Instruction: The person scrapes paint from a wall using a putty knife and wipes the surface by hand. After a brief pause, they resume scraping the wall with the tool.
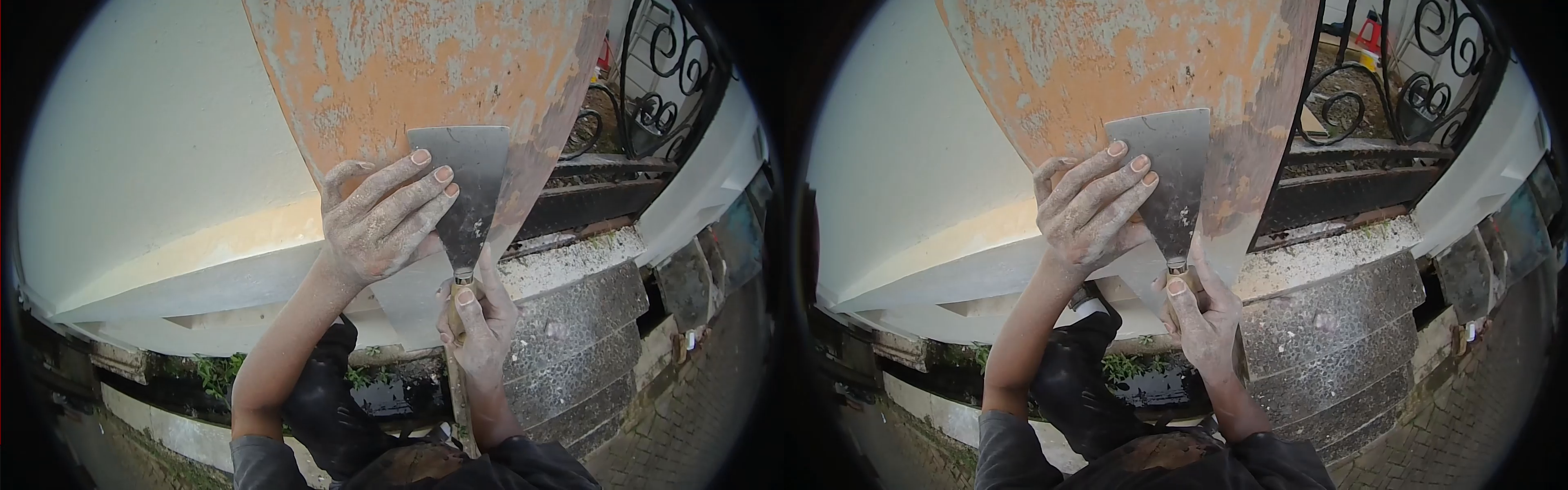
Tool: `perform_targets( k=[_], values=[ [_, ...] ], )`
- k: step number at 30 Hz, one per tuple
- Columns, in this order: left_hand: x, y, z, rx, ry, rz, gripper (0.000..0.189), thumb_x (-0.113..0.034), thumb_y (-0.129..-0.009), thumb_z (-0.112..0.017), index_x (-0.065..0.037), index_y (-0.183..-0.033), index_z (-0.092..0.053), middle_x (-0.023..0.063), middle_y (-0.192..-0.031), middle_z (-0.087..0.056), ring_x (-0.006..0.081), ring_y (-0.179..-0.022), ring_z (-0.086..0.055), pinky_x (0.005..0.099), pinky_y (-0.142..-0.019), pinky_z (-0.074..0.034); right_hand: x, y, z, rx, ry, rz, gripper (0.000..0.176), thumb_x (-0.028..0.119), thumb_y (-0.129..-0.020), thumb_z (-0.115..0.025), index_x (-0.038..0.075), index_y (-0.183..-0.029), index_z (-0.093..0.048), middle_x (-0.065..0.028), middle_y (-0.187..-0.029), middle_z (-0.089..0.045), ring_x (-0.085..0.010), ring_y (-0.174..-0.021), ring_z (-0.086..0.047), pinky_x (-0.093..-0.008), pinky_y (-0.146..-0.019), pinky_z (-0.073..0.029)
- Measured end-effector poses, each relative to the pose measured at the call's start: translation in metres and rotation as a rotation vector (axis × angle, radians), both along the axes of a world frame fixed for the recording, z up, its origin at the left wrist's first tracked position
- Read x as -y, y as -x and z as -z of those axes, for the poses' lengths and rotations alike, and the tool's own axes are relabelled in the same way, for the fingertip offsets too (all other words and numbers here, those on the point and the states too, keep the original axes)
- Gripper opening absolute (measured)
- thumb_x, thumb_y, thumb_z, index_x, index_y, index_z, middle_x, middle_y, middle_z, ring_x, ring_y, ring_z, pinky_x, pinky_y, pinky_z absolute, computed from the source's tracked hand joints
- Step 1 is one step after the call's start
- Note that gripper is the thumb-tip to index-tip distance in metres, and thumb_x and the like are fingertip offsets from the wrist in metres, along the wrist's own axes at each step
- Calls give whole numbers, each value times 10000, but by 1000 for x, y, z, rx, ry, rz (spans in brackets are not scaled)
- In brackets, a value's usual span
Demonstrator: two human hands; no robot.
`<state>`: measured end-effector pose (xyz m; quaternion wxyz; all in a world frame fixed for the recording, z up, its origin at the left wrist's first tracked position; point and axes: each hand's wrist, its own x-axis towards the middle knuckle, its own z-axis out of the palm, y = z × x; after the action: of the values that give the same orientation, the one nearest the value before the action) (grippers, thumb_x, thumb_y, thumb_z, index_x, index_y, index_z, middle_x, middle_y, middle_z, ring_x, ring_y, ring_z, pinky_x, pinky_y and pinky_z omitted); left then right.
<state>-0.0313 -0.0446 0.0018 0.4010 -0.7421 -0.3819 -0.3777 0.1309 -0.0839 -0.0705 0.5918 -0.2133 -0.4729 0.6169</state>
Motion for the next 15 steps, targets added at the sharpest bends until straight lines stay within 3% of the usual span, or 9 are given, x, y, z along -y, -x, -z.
perform_targets(
  k=[4, 9, 12, 15],
  values=[
    [0, 1, 39, -63, 74, 80, 282, -351, -729, -640, -203, -966, -680, -58, -1099, -633, 117, -1047, -579, 361, -864, -355, 8, -7, 48, -70, 117, -43, 497, 74, -930, -481, 73, -1396, -311, -105, -851, -592, -45, -472, -425, -184, -389, -346],
    [-2, 4, 2, -110, -4, 32, 217, -312, -796, -584, -229, -975, -674, -90, -1113, -620, 103, -1059, -560, 375, -841, -372, 4, -4, 23, -61, 83, -18, 479, 63, -935, -462, 65, -1391, -317, -141, -885, -594, -53, -485, -426, -197, -429, -382],
    [-4, 6, 24, -177, 46, 56, 333, -508, -759, -570, -242, -921, -689, -85, -1025, -658, 123, -977, -600, 362, -788, -363, 7, -9, 37, -86, 117, -57, 481, 71, -938, -461, 57, -1394, -309, -144, -892, -594, -59, -497, -435, -199, -432, -382],
    [-4, 10, 8, -220, 1, 26, 333, -510, -809, -525, -244, -924, -688, -87, -1026, -658, 117, -978, -601, 345, -767, -368, 8, -9, 33, -117, 151, -83, 481, 80, -942, -455, 50, -1396, -299, -146, -897, -595, -66, -506, -440, -199, -436, -381]
  ],
)
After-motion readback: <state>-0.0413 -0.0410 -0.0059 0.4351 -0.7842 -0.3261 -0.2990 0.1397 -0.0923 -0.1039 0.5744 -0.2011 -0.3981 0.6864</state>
